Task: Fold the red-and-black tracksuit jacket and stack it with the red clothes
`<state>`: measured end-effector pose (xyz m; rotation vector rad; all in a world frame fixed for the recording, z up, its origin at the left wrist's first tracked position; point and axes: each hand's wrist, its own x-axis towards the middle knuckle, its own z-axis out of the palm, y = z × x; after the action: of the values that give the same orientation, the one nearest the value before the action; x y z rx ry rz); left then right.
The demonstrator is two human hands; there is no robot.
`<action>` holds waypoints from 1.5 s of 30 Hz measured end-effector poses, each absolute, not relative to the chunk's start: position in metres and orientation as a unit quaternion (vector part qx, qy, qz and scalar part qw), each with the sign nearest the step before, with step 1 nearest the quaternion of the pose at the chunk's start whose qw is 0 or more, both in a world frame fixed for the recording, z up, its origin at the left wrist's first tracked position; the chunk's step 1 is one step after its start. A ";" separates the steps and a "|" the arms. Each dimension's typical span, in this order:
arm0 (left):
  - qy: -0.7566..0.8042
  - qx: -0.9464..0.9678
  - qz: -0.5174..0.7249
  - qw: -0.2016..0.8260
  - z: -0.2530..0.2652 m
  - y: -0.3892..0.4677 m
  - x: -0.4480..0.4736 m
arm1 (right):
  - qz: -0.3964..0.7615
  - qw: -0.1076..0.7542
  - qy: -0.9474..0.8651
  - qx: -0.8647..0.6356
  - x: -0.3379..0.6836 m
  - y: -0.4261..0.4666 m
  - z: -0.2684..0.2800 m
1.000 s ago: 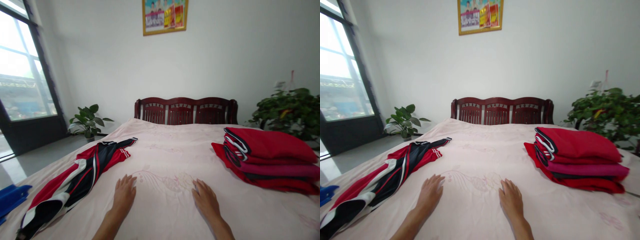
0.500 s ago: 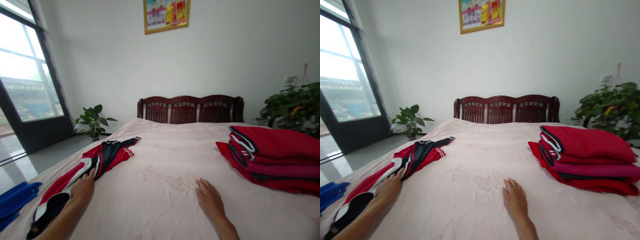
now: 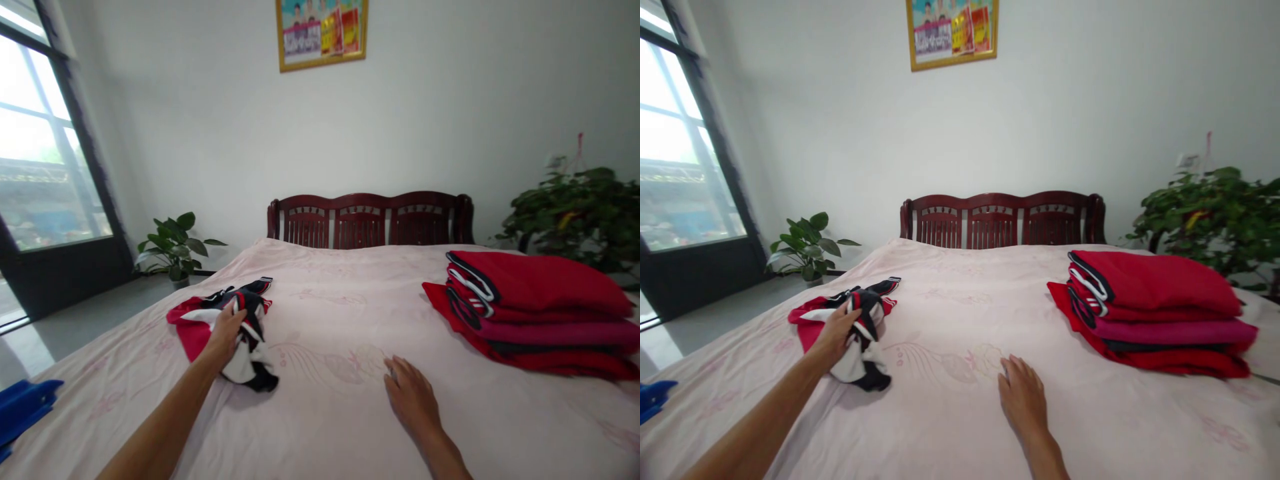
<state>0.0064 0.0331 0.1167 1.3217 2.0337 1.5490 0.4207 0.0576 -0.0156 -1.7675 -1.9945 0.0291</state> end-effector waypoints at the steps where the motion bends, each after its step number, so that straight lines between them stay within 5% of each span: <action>1: 0.673 0.480 0.538 0.165 0.116 0.035 0.026 | 0.017 0.241 -0.726 -0.644 0.421 0.058 -0.016; 5: 0.505 0.596 0.504 0.368 0.102 0.031 0.077 | 0.061 0.284 -0.706 -0.646 0.426 0.059 -0.015; 7: 0.508 0.638 0.488 0.313 0.084 0.027 0.083 | 0.098 0.315 -0.683 -0.652 0.429 0.060 -0.014; 11: 0.618 0.676 0.399 0.029 0.033 0.019 0.077 | 0.123 0.342 -0.673 -0.644 0.431 0.061 -0.013; 14: 0.664 0.689 0.289 -0.040 0.007 0.011 0.076 | 0.102 0.339 -0.692 -0.629 0.430 0.060 -0.013; 20: 0.680 0.697 0.208 -0.088 -0.001 0.007 0.081 | 0.087 0.350 -0.696 -0.621 0.428 0.061 -0.015; 45: 0.655 0.700 0.277 -0.066 -0.008 0.009 0.073 | 0.076 0.306 -0.703 -0.637 0.428 0.060 -0.013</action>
<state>0.0733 0.0088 -0.0082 2.2976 2.1476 0.9098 0.4276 0.0597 -0.0127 -1.6861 -1.8606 0.2016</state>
